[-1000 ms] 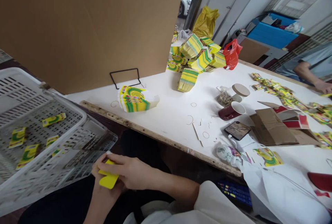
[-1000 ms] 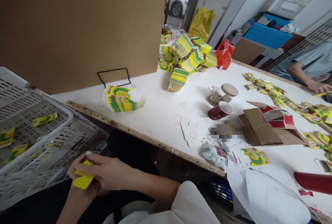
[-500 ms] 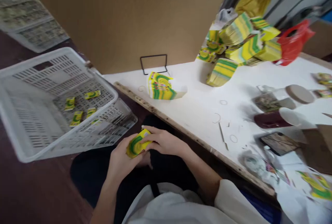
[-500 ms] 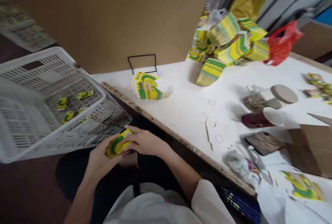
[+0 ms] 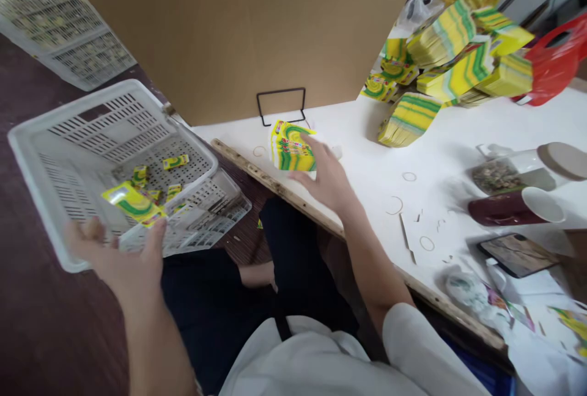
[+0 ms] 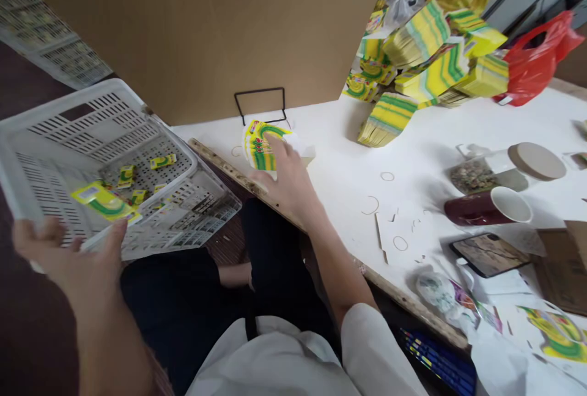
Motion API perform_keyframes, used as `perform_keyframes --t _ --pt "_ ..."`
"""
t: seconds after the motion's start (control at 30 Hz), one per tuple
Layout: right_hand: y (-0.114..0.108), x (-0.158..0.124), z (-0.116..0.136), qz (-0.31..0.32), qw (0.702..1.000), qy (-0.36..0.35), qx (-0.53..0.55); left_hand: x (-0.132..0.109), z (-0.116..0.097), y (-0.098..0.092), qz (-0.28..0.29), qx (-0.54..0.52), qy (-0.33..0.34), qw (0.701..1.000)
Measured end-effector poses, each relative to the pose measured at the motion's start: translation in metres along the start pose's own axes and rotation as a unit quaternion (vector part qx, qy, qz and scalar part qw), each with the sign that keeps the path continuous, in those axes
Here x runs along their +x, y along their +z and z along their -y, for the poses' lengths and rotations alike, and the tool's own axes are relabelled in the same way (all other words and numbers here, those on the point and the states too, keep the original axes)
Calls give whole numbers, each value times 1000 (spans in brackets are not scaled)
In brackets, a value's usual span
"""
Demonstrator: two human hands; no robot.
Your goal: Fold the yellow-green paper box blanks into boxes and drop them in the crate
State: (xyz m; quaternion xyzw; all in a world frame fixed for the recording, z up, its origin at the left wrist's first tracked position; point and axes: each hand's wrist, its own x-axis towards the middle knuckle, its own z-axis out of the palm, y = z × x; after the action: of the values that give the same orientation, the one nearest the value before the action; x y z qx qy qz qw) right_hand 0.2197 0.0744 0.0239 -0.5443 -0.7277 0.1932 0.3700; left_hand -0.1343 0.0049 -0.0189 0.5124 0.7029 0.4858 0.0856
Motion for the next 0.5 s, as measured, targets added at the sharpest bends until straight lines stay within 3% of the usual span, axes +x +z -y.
perform_keyframes --t 0.07,0.2,0.33,0.43,0.5 --pt "-10 35 -13 13 998 19 -62 -10 2 5 19 -16 -25 999" --pt "-18 71 -34 68 983 70 -156 -49 8 20 137 -59 -45 988" --pt "-18 59 -38 33 967 109 -227 -71 22 21 172 -48 -64 982" --pt "-12 48 -38 44 944 185 -270 -75 26 21 212 -50 -68 974" --pt "-6 47 -38 51 942 199 -267 -77 24 24 234 -60 -63 968"
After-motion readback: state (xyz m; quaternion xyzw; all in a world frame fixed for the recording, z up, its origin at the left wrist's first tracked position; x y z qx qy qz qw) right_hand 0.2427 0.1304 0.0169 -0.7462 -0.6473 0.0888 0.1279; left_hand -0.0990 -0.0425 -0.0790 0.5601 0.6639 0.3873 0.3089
